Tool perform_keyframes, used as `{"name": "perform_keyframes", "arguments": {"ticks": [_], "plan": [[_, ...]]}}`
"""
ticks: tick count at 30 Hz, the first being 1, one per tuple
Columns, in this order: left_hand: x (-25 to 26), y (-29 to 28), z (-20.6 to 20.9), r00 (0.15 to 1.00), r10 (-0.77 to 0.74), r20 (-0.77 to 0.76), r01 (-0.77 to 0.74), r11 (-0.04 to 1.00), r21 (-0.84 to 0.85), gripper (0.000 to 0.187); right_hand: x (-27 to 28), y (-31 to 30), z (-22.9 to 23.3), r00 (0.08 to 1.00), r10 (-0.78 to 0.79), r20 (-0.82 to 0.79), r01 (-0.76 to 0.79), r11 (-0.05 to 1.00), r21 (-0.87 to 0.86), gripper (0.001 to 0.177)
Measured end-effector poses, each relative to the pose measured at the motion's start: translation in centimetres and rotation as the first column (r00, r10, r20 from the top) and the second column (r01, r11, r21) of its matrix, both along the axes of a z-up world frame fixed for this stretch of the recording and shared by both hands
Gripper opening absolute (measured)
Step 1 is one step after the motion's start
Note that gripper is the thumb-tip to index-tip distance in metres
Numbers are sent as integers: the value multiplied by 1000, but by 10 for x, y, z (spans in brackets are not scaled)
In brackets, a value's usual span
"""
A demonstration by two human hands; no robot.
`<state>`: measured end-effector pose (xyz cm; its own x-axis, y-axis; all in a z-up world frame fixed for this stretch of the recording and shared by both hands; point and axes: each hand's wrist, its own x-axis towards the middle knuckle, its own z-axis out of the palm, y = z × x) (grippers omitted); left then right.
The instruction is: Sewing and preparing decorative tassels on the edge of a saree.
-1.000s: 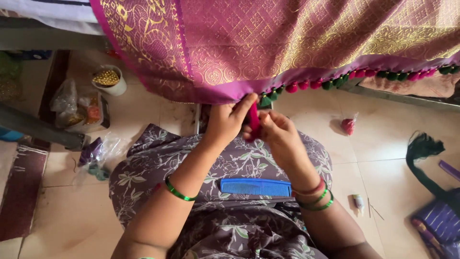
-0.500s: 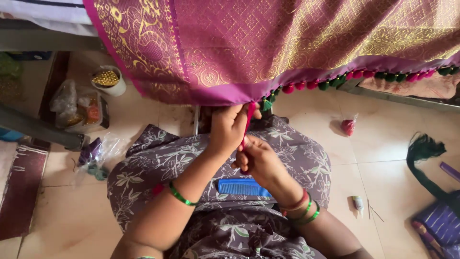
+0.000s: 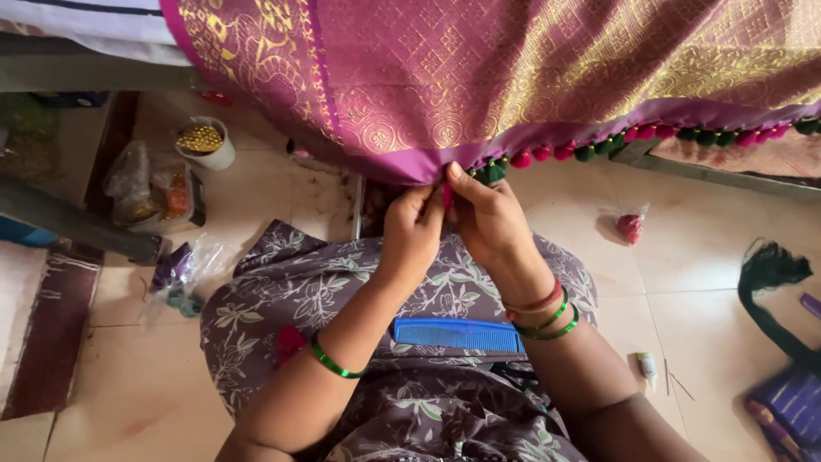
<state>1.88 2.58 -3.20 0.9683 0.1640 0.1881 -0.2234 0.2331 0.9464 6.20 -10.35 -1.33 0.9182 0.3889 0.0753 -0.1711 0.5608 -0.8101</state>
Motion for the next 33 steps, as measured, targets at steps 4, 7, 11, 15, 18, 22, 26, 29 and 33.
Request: {"name": "perform_keyframes", "arguments": {"ticks": [4, 7, 11, 15, 18, 22, 26, 29, 33], "plan": [[-15, 14, 21, 937, 194, 291, -279, 917, 285, 20, -17, 20, 21, 987, -157, 12, 157, 987, -7, 13], [-19, 21, 53, 911, 171, 374, -267, 938, 221, 22, -18, 17, -14, 964, -234, 123, 240, 970, -33, 15], [-2, 20, 52, 999, -38, 14, 38, 999, -1, 21, -29, 14, -10, 925, -278, 259, 331, 923, -193, 12], [2, 23, 57, 980, -169, -106, 155, 979, -130, 18, -37, -12, 13, 897, -112, 427, 283, 888, -363, 21], [10, 30, 47, 981, -181, -73, 173, 979, -106, 17, -42, -45, -5, 803, 50, 594, 431, 641, -636, 29], [20, 34, 40, 986, -165, -22, 163, 985, -60, 16, -73, -86, -73, 729, 582, 362, 212, 311, -927, 24], [23, 34, 45, 995, -38, -95, 48, 994, 95, 34, -117, -87, -93, 579, 699, 419, 390, 214, -895, 50], [25, 34, 46, 992, -11, -128, 28, 991, 132, 39, -117, -91, -85, 542, 678, 497, 433, 282, -856, 42], [24, 38, 53, 980, -200, -14, 199, 980, -18, 22, -94, -81, -3, 464, 553, 692, 577, 403, -710, 21]]}}
